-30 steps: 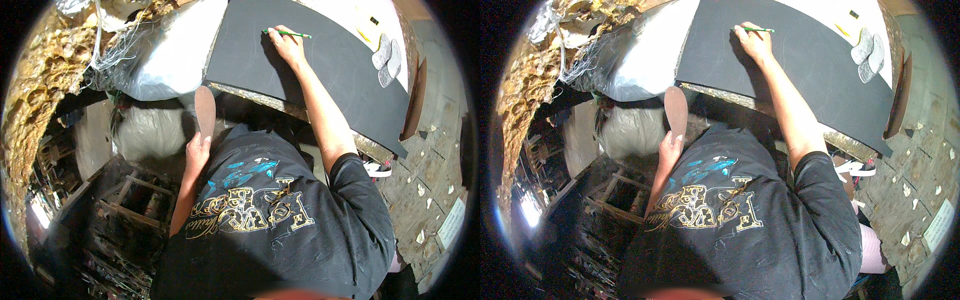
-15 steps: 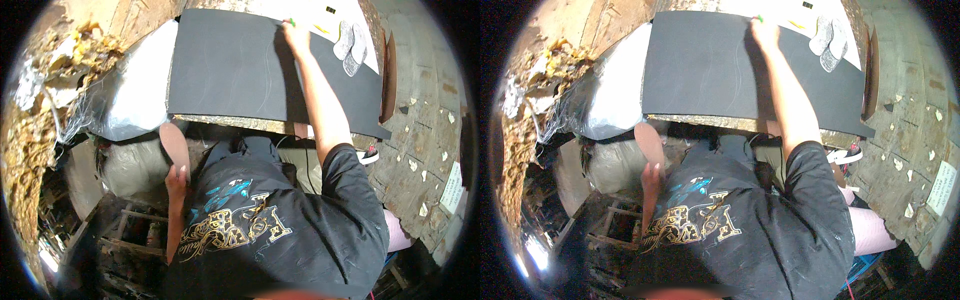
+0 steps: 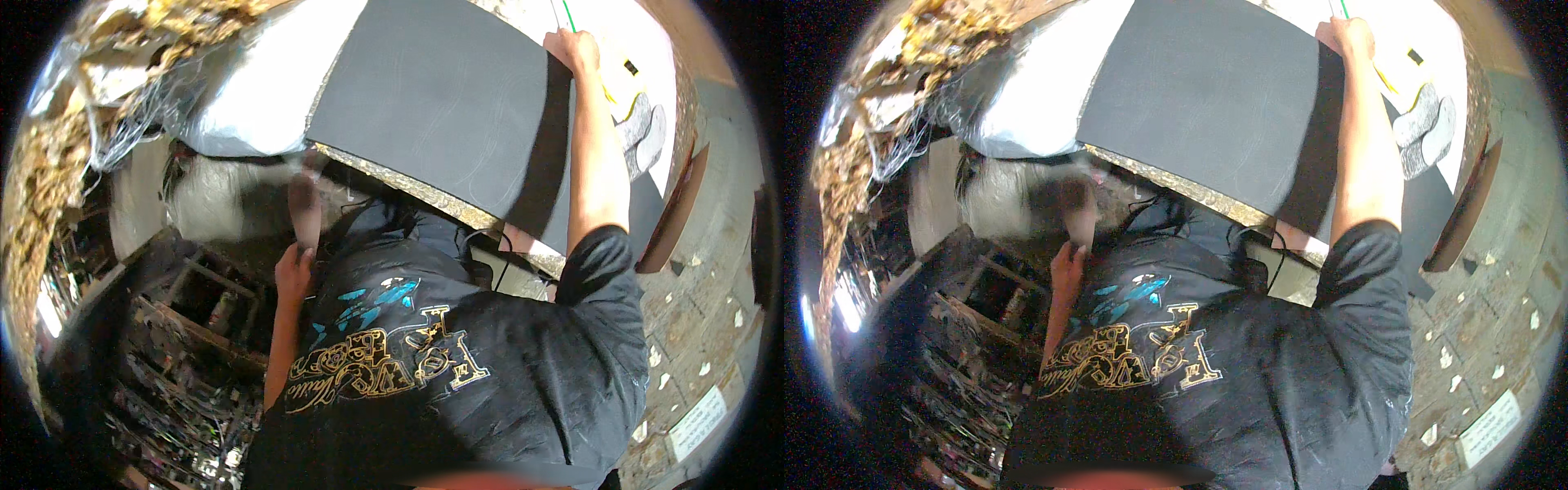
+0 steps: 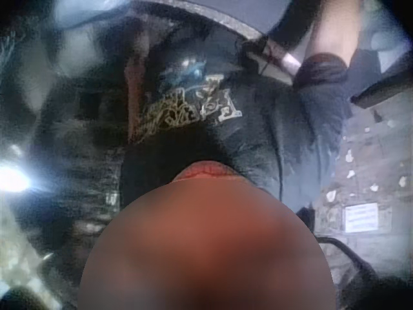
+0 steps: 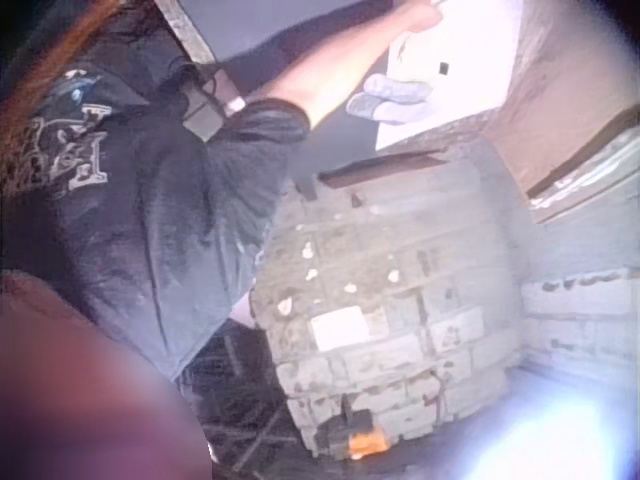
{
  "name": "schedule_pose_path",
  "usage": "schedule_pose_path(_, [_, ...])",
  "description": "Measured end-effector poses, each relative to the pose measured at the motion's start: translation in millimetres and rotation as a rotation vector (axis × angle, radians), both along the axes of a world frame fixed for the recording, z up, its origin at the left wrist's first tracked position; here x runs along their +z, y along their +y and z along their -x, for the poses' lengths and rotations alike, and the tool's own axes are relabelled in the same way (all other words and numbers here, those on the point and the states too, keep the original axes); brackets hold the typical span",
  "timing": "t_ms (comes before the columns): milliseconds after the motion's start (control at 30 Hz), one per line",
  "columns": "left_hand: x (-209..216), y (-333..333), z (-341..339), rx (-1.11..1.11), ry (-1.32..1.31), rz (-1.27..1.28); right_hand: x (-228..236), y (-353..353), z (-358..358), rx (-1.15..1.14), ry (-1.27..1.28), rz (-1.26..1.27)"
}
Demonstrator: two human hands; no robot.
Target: The person traces the outline of a shoe insole template onto a large black sheet using a green pencil. They reposition the template multiple times to create several outlines and write numbers on the sheet. The person then picks up a yellow sponge and a shoe sole and walks across the workshop.
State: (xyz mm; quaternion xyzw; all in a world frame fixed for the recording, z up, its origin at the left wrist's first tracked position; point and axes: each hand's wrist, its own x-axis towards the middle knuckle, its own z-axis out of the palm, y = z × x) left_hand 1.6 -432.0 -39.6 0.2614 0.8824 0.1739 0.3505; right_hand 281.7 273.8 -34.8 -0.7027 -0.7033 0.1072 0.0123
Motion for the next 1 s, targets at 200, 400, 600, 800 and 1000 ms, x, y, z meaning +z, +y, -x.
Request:
schedule_pose_path(200, [2.0,21.0,-11.7,0.049,-0.056,-0.187,34.3,-158.3,97.2,0.424,0.693,0.325])
schedule_pose_path(400, [-7.2,24.8,-7.1,0.010,-0.009,-0.272,16.4,-266.8,176.5,0.524,0.792,0.384])
schedule_pose_path(600, [-12.3,16.6,-3.3,0.033,0.015,-0.213,-1.3,-271.9,200.3,0.576,0.715,0.191])
schedule_pose_path(800, [-6.0,17.3,-6.0,0.098,-0.011,-0.177,4.7,-266.6,181.7,0.823,0.490,0.240])
schedule_pose_path(1000, [-0.7,27.1,-6.5,0.037,-0.040,-0.154,5.4,-273.3,173.3,0.726,0.480,0.241])
